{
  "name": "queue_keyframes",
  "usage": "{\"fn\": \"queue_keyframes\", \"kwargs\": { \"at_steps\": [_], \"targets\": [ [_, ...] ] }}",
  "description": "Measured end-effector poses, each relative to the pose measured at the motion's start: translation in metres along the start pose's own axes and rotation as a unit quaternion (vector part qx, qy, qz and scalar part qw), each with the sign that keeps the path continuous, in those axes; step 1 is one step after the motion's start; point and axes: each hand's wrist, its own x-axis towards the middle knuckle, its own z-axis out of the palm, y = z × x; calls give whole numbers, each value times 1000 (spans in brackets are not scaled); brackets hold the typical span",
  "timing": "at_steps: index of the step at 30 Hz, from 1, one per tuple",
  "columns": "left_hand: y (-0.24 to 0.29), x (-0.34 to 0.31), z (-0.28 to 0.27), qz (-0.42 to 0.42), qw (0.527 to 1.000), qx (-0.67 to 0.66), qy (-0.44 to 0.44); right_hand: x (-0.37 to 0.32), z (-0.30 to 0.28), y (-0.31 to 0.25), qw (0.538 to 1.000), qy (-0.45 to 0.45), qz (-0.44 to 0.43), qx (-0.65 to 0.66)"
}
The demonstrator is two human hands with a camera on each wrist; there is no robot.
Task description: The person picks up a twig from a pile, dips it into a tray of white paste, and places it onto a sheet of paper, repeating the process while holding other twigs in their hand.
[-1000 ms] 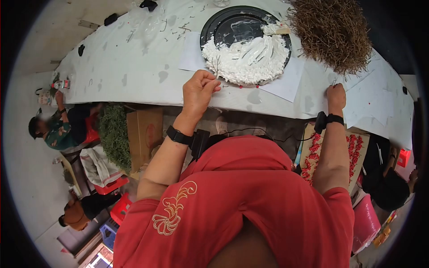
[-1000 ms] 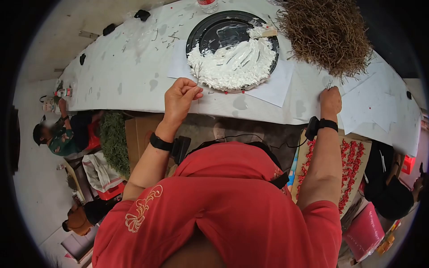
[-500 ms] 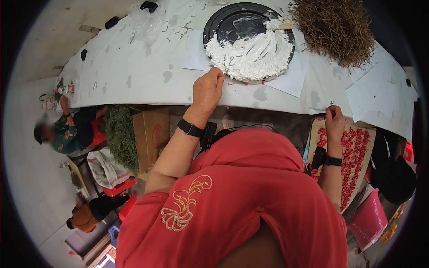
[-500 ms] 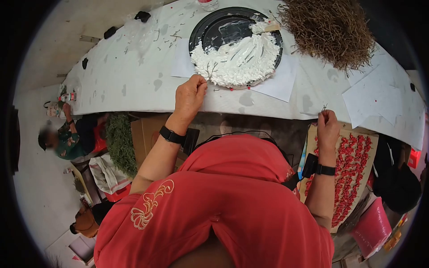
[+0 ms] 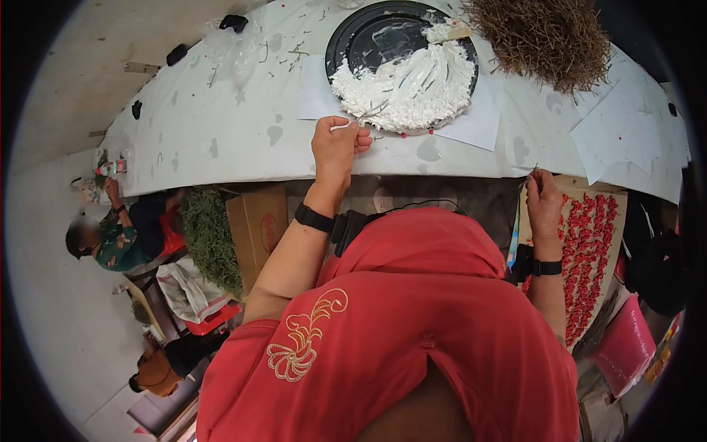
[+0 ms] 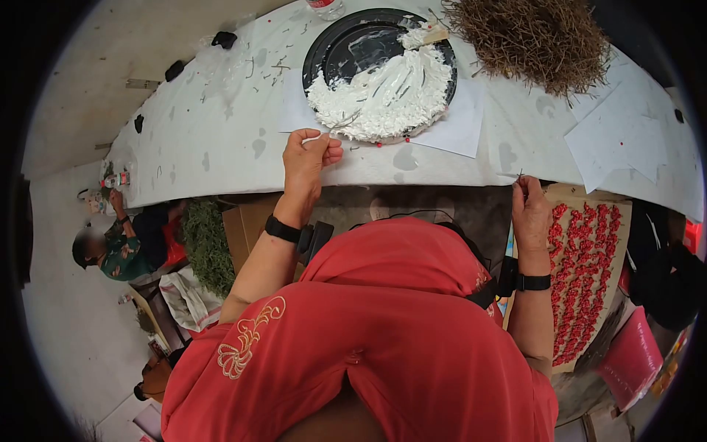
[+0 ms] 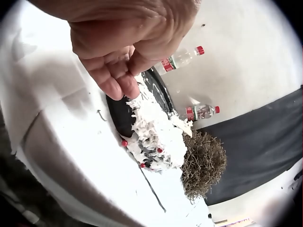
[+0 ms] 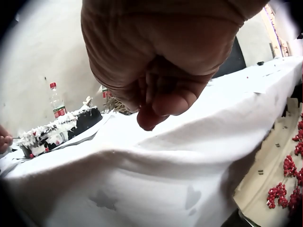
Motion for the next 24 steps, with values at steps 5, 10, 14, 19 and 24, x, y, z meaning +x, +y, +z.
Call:
{"fn": "queue_keyframes", "kwargs": {
  "at_steps": [5,10,14,19,24],
  "targets": [
    [-2,7,2,-69,995,62,20,1,-1,-11,999,6,-35,-1],
    [12,1,5,8,1000,25,6,3,-2,-11,999,11,-42,9],
    [22,-3,1,142,989,34,-30,1,-1,-10,999,7,-43,15],
    [25,-2,-17,304,896,321,-36,-2,3,-8,999,0,-49,19],
    [15,4,-25,413,737,532,-50,-5,5,-9,998,3,-64,7]
  ]
}}
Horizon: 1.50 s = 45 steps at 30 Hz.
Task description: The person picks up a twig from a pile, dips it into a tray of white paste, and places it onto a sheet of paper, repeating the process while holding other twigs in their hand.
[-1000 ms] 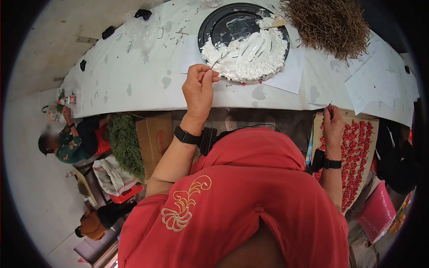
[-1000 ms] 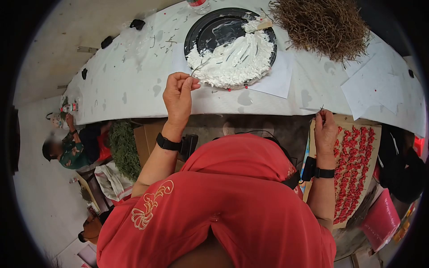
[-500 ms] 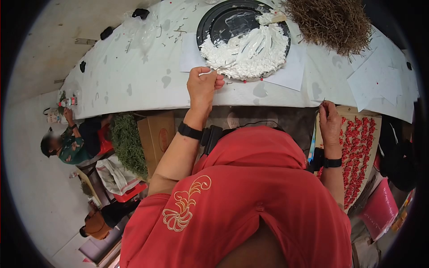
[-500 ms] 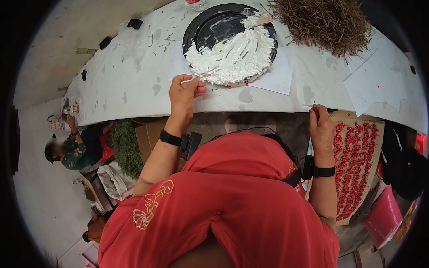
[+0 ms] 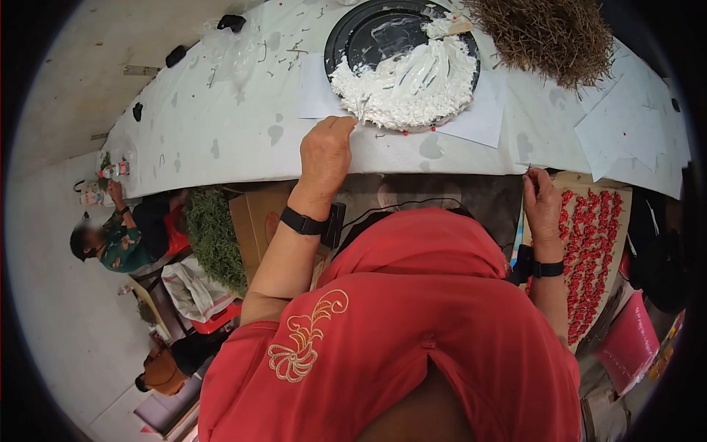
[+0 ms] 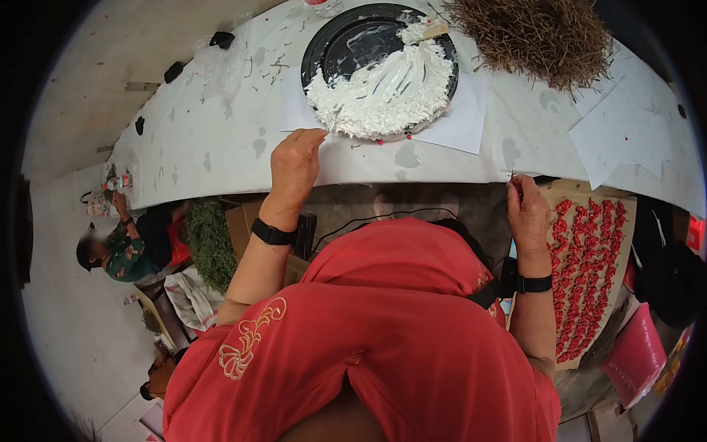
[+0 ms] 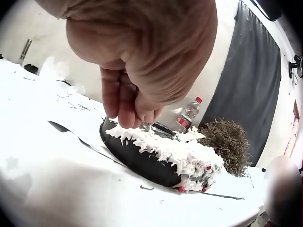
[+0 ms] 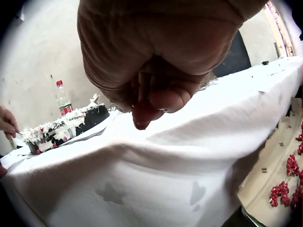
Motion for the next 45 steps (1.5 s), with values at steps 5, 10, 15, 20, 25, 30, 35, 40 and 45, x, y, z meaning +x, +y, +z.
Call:
{"fn": "queue_keyframes", "kwargs": {
  "at_steps": [5,10,15,20,25,30,35,40,45],
  "targets": [
    [3,5,-9,27,999,27,21,0,0,-5,1000,7,-6,10],
    [6,6,-24,36,998,32,52,-1,-2,-9,1000,6,-3,7],
    [10,6,-27,63,995,67,36,-5,-3,-12,1000,8,-9,-1],
    [6,10,-16,84,989,119,-18,-9,-2,-12,1000,6,-11,-8],
    [7,12,-22,72,994,75,32,-12,-2,-8,1000,13,-14,-9],
    [2,10,-20,-157,960,-221,66,-14,0,-9,1000,12,-9,-2],
    [0,7,8,-362,757,-544,25,-15,0,-13,1000,1,-20,-21],
    [-9,0,25,-417,745,-521,-10,-16,0,-10,1000,-12,-19,-13],
    [-7,1,23,-394,763,-513,2,-14,-2,-19,1000,0,-23,-12]
  ]
}}
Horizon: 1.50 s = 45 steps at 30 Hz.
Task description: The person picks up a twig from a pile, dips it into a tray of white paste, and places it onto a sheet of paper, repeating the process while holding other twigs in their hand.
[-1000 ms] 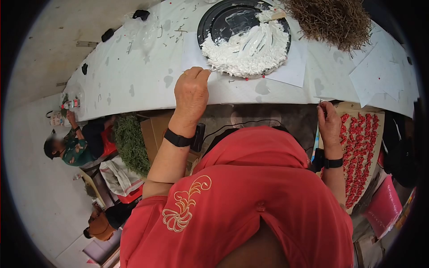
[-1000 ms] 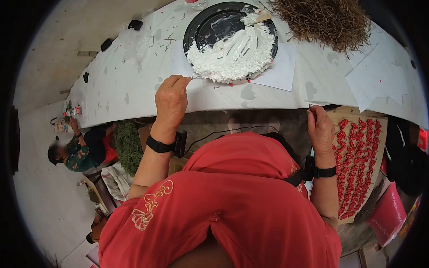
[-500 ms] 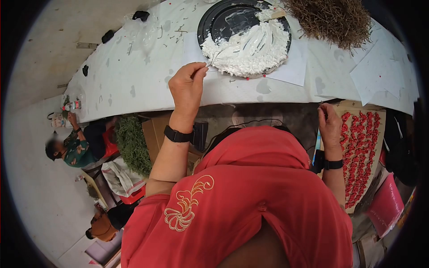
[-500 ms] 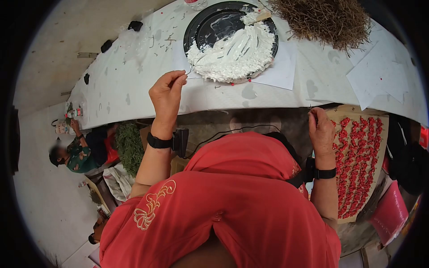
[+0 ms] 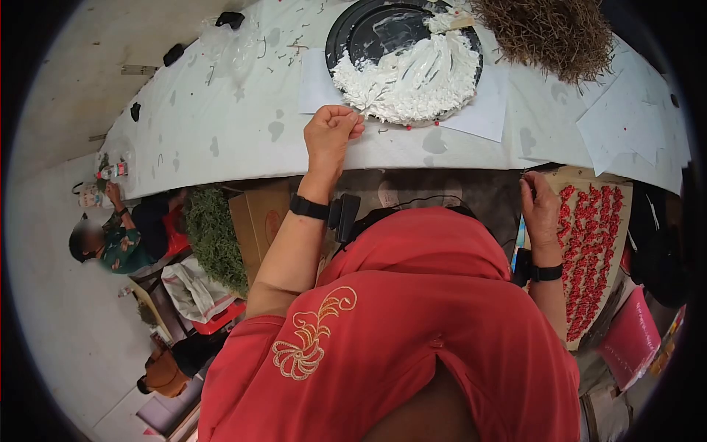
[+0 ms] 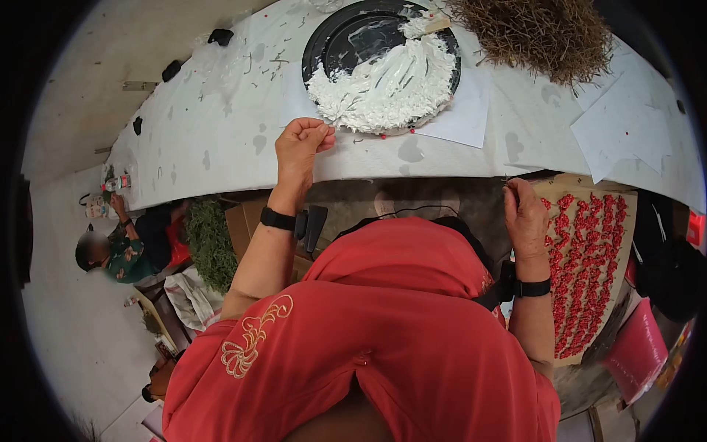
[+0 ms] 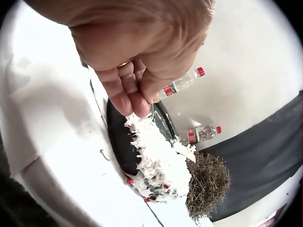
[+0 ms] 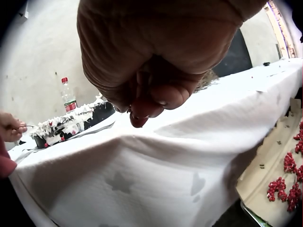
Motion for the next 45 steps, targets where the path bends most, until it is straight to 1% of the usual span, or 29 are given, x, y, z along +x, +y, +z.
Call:
{"fn": "queue_keyframes", "kwargs": {
  "at_steps": [1,2,5,6,7,8,9,10,13,14,17,18,21,26,29,30,33,34,37,38,41,42,43,44,45],
  "targets": [
    [3,-2,0,19,1000,-12,-4,0,0,1,1000,2,-2,-1],
    [6,-4,0,19,1000,-12,-5,0,1,2,1000,3,-2,-1],
    [17,-11,-1,147,985,96,-1,0,2,2,1000,2,-2,-3],
    [23,-14,-2,146,985,96,-2,1,2,2,1000,0,-2,-4],
    [29,-17,-4,236,947,218,14,0,1,2,1000,-2,-1,-5],
    [35,-19,-5,320,886,334,30,0,1,1,1000,-2,1,-5],
    [38,-20,-6,397,803,441,45,0,0,0,1000,-2,0,-8],
    [39,-19,-7,397,804,441,44,1,0,-2,1000,-1,-1,-10],
    [40,-14,-7,464,728,505,18,-2,1,-3,1000,0,2,-9],
    [39,-13,-7,464,728,505,15,-3,1,-4,1000,-1,4,-6],
    [34,-5,-5,466,684,560,-34,-8,1,-6,1000,0,10,-6],
    [33,-4,-3,467,685,558,-37,-11,1,-7,1000,-1,12,-8],
    [35,2,-1,488,660,568,-67,-16,2,-11,1000,4,21,-10],
    [46,1,-5,509,646,563,-82,-28,4,-14,999,22,44,-12],
    [49,3,-8,572,658,490,-15,-34,6,-22,998,29,52,-12],
    [46,4,-9,574,657,488,-18,-37,5,-26,998,28,56,-12],
    [28,7,-12,546,685,481,-25,-47,8,-35,998,29,59,-19],
    [25,10,-14,549,686,477,-29,-52,8,-38,998,30,57,-25],
    [24,7,-23,522,723,452,28,-66,11,-35,997,24,63,-23],
    [29,4,-23,524,721,452,32,-67,12,-31,997,19,67,-14],
    [52,-5,-18,449,836,309,62,-58,10,-24,998,17,60,8],
    [53,-8,-13,452,834,309,64,-57,7,-21,998,15,59,16],
    [53,-11,-6,375,900,218,49,-56,3,-18,998,15,59,22],
    [53,-13,3,290,949,122,31,-55,-3,-12,998,19,59,21],
    [54,-15,15,200,979,24,10,-54,-9,-6,998,18,60,17]
  ]
}}
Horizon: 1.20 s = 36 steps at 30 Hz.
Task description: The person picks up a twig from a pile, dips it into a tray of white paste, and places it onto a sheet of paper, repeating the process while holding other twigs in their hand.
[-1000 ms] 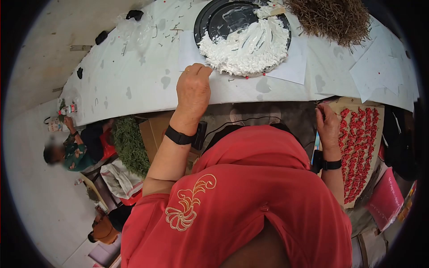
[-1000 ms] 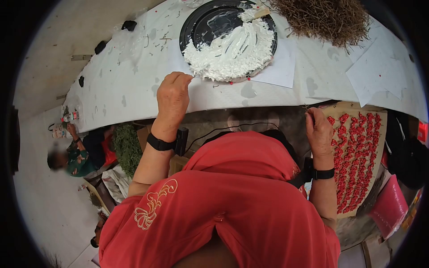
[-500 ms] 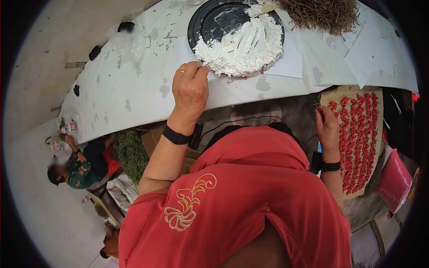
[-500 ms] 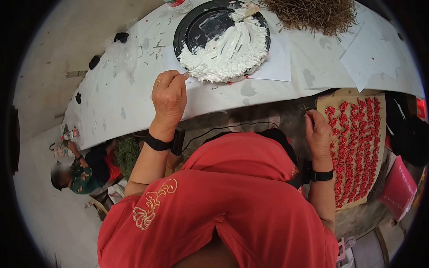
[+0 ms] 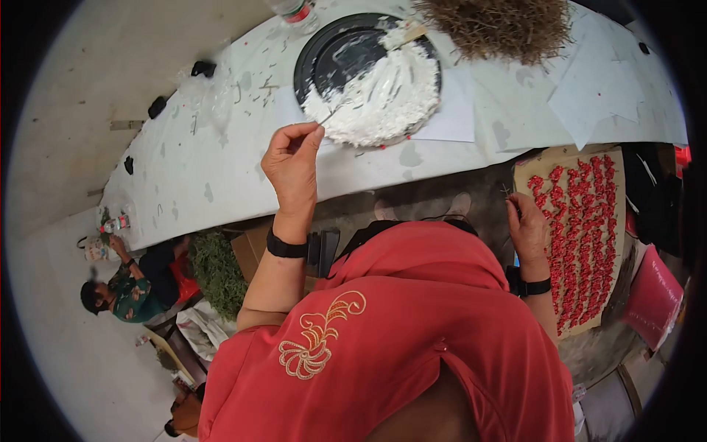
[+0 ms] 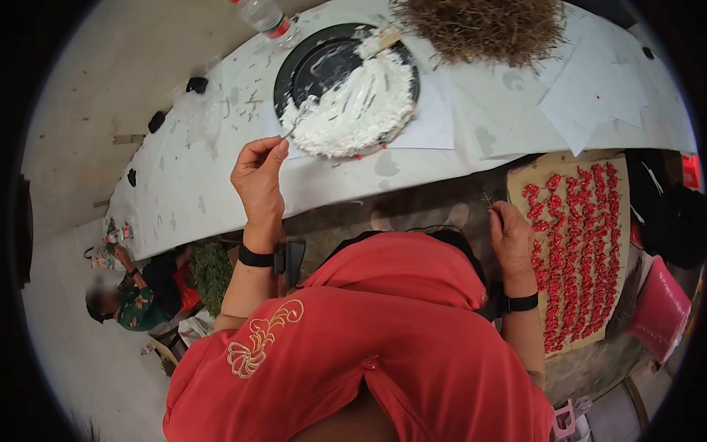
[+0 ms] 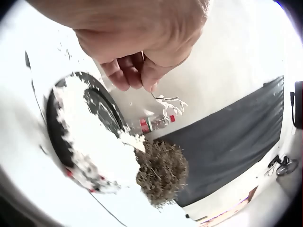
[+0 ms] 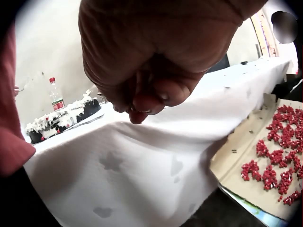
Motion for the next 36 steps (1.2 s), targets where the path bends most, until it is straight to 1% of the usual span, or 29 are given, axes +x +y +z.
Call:
{"fn": "queue_keyframes", "kwargs": {
  "at_steps": [1,4,5,8,9,12,14,16,17,19,20,21,22,23,26,28,31,36],
  "targets": [
    [4,-2,14,3,1000,-3,-5,2,-6,7,1000,1,2,-5],
    [16,-7,64,-135,980,-134,-66,1,-24,31,1000,11,17,-9],
    [19,-8,82,-134,979,-136,-76,-3,-28,40,1000,12,25,-6],
    [25,-10,143,-238,931,-222,-164,-16,-42,66,998,32,46,-9],
    [26,-10,165,-238,926,-228,-183,-22,-46,73,998,39,51,-10],
    [26,-15,239,-281,892,-244,-257,-45,-60,91,993,73,85,-26],
    [22,-24,291,-292,876,-248,-293,-66,-65,106,989,93,107,-38],
    [18,-29,339,-306,863,-242,-320,-90,-65,120,979,135,152,-4],
    [16,-31,361,-305,859,-244,-330,-101,-68,124,977,143,156,-9],
    [8,-33,403,-309,860,-213,-345,-126,-72,128,960,152,232,20],
    [4,-33,421,-310,862,-198,-350,-138,-72,131,959,157,235,18],
    [-2,-31,437,-310,860,-198,-354,-150,-72,133,952,153,266,16],
    [-8,-28,452,-310,863,-189,-352,-161,-73,135,943,149,296,15],
    [-12,-24,465,-310,866,-179,-349,-171,-73,135,942,153,298,15],
    [-17,-17,489,-311,866,-156,-358,-194,-71,133,905,159,392,46],
    [-19,-14,501,-320,863,-133,-369,-209,-64,138,899,164,404,51],
    [-28,-14,517,-319,861,-132,-373,-221,-55,139,888,168,423,62],
    [-45,-10,550,-315,866,-134,-364,-220,-53,129,877,149,451,70]
  ]
}}
